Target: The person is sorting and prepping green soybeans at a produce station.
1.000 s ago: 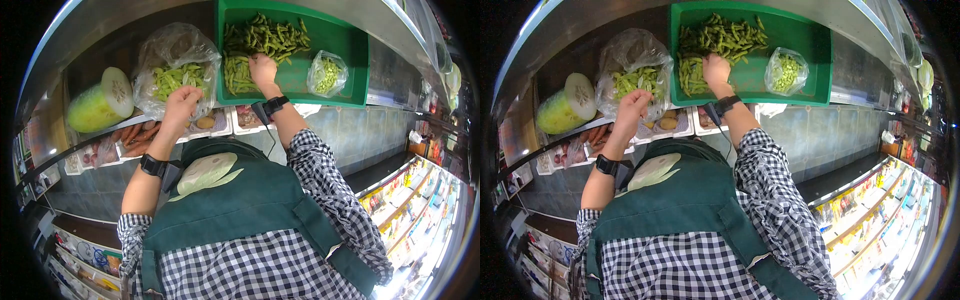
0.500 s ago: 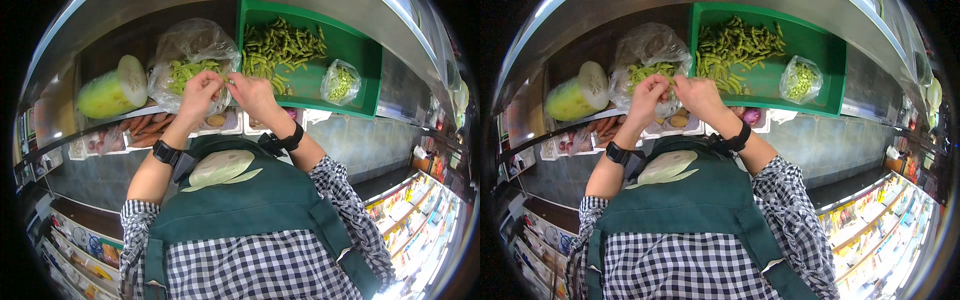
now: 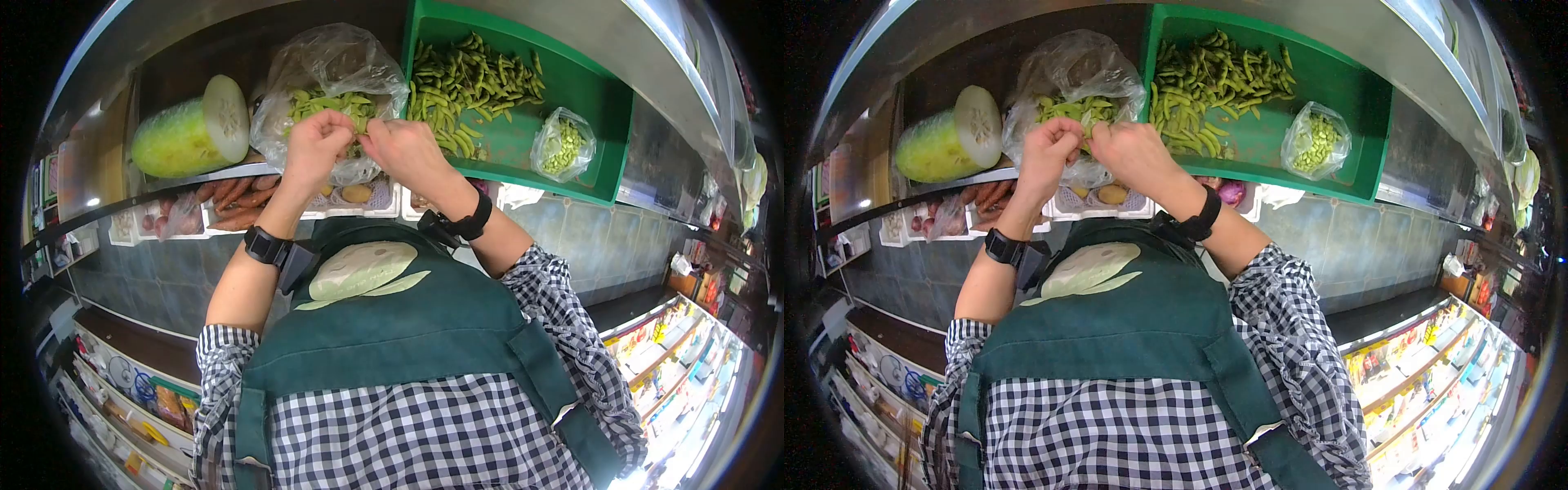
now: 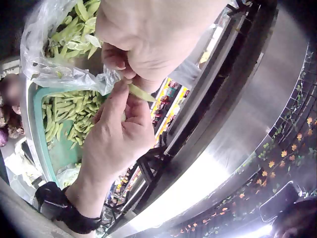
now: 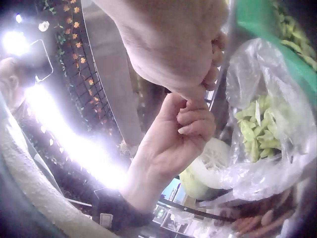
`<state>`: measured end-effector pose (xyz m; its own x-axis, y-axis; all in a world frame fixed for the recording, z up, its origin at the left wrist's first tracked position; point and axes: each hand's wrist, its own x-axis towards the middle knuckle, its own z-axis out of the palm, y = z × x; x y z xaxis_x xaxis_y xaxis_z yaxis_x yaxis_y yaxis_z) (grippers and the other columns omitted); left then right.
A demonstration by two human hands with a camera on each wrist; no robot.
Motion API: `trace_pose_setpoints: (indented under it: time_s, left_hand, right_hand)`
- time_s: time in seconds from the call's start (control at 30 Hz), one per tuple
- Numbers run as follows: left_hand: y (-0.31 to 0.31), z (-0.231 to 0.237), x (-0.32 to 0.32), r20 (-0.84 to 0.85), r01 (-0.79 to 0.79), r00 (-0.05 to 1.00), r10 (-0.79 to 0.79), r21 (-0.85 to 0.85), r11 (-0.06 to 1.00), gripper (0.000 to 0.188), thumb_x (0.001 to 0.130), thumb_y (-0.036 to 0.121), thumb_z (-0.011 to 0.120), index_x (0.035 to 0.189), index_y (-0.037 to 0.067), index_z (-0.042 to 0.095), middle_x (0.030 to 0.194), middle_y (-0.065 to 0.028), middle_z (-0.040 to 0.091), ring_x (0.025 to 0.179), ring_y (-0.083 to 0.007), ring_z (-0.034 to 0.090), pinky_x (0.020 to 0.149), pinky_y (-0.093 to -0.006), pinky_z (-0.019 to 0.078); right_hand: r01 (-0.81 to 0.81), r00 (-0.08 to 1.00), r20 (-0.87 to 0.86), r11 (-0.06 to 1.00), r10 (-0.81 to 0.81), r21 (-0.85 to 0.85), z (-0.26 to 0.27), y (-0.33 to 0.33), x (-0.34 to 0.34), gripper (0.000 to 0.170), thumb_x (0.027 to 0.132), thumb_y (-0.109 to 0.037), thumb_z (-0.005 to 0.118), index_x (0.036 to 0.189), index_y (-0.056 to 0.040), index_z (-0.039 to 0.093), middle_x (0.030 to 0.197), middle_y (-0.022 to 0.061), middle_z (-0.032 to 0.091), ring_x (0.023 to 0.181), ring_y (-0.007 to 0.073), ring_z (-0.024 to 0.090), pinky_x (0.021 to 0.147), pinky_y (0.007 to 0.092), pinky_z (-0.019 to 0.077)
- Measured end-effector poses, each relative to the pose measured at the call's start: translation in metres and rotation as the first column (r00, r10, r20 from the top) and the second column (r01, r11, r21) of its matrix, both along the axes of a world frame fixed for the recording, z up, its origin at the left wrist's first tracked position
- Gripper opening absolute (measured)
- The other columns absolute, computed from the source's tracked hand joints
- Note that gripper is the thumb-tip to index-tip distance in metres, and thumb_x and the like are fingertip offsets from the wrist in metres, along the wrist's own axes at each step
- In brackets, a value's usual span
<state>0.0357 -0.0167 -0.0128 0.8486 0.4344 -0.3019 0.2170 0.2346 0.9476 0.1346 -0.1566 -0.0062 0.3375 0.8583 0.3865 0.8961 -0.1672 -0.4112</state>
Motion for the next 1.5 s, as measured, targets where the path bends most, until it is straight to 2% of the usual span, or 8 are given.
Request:
trace_pose_setpoints:
  time_s: [0.53, 0.83, 0.93, 1.0, 1.1, 1.37, 1.43, 1.5]
  left_hand:
    - [0.0, 0.02, -0.003, -0.075, 0.033, 0.997, 0.002, 0.466, 0.884, 0.007, 0.074, 0.005, 0.06, 0.079, -0.001, 0.059, 0.065, -0.0025, 0.061, 0.061, -0.0043, 0.055, 0.056, -0.0199, 0.0452]
    - [0.006, 0.004, -0.009, 0.058, -0.093, 0.995, 0.078, 0.343, 0.935, 0.004, 0.076, 0.004, 0.054, 0.075, 0.0, 0.056, 0.056, 0.003, 0.049, 0.052, -0.0022, 0.042, 0.046, -0.0214, 0.0326]
    - [0.008, 0.005, -0.013, 0.053, -0.084, 0.996, 0.077, 0.146, 0.986, 0.008, 0.082, 0.003, 0.049, 0.077, 0.002, 0.055, 0.06, 0.0036, 0.047, 0.049, -0.0027, 0.037, 0.044, -0.0187, 0.0273]
    - [0.009, 0.012, -0.016, 0.023, -0.073, 0.997, 0.073, -0.012, 0.997, 0.008, 0.082, 0.004, 0.049, 0.077, 0.002, 0.055, 0.06, 0.0026, 0.047, 0.048, -0.0037, 0.037, 0.044, -0.0192, 0.0277]
    - [0.007, 0.016, -0.016, 0.012, -0.078, 0.996, 0.083, -0.224, 0.972, 0.008, 0.083, 0.006, 0.049, 0.078, 0.004, 0.054, 0.061, 0.0007, 0.048, 0.048, -0.0054, 0.038, 0.044, -0.0203, 0.0289]
    - [0.01, 0.014, -0.012, 0.002, 0.009, 1.0, -0.009, -0.15, 0.989, 0.013, 0.089, 0.013, 0.051, 0.082, 0.004, 0.056, 0.066, -0.0008, 0.052, 0.052, -0.0069, 0.044, 0.047, -0.0211, 0.0346]
    - [0.011, 0.015, -0.012, 0.033, 0.022, 0.999, -0.015, -0.242, 0.97, 0.012, 0.089, 0.013, 0.051, 0.084, 0.004, 0.055, 0.067, -0.0005, 0.052, 0.054, -0.0067, 0.044, 0.049, -0.0207, 0.0357]
    - [0.009, 0.016, -0.012, 0.06, 0.069, 0.997, -0.056, -0.247, 0.967, 0.01, 0.09, 0.012, 0.051, 0.086, 0.004, 0.055, 0.068, -0.0002, 0.053, 0.056, -0.0059, 0.045, 0.051, -0.0202, 0.036]
  right_hand:
    - [-0.039, 0.99, 0.131, 0.999, 0.043, -0.033, 0.018, 0.01, 0.0, 0.018, 0.077, -0.014, 0.061, 0.07, -0.0024, 0.048, 0.051, 0.011, 0.052, 0.048, 0.0274, 0.057, 0.044, 0.0379, 0.0466]
    - [-0.093, 0.99, 0.1, 0.994, 0.099, -0.058, 0.014, 0.02, -0.004, 0.017, 0.077, -0.014, 0.06, 0.072, -0.0005, 0.052, 0.052, 0.0144, 0.052, 0.049, 0.0294, 0.057, 0.045, 0.0383, 0.0462]
    - [-0.183, 0.931, -0.281, 0.964, 0.234, 0.194, 0.007, 0.024, 0.003, 0.017, 0.081, -0.014, 0.059, 0.077, 0.0024, 0.056, 0.049, 0.0093, 0.051, 0.044, 0.0219, 0.054, 0.042, 0.0328, 0.0423]
    - [-0.136, 0.418, -0.904, 0.99, 0.087, 0.032, 0.009, 0.023, 0.005, 0.016, 0.084, -0.014, 0.058, 0.081, 0.0017, 0.059, 0.049, 0.0004, 0.048, 0.042, 0.0099, 0.045, 0.04, 0.0244, 0.0342]
    - [-0.135, -0.004, -0.999, 0.99, 0.042, 0.043, 0.001, 0.022, 0.009, 0.014, 0.087, -0.013, 0.057, 0.081, -0.0008, 0.059, 0.051, -0.0055, 0.044, 0.045, 0.0027, 0.038, 0.04, 0.0189, 0.0266]
    - [-0.055, -0.058, -0.996, 0.996, 0.072, 0.076, -0.01, 0.019, 0.001, 0.017, 0.088, -0.018, 0.058, 0.08, -0.0022, 0.058, 0.054, -0.0029, 0.046, 0.044, 0.003, 0.037, 0.04, 0.0184, 0.0245]
    - [-0.005, -0.407, -0.897, 0.981, 0.174, 0.193, -0.013, 0.015, 0.001, 0.02, 0.089, -0.02, 0.056, 0.08, -0.0023, 0.056, 0.053, -0.0018, 0.046, 0.044, 0.0041, 0.037, 0.039, 0.019, 0.0241]
    - [0.037, -0.421, -0.89, 0.983, 0.178, 0.179, -0.015, 0.013, -0.001, 0.019, 0.089, -0.019, 0.055, 0.079, -0.0023, 0.054, 0.054, -0.0002, 0.045, 0.043, 0.0051, 0.036, 0.038, 0.0197, 0.0233]
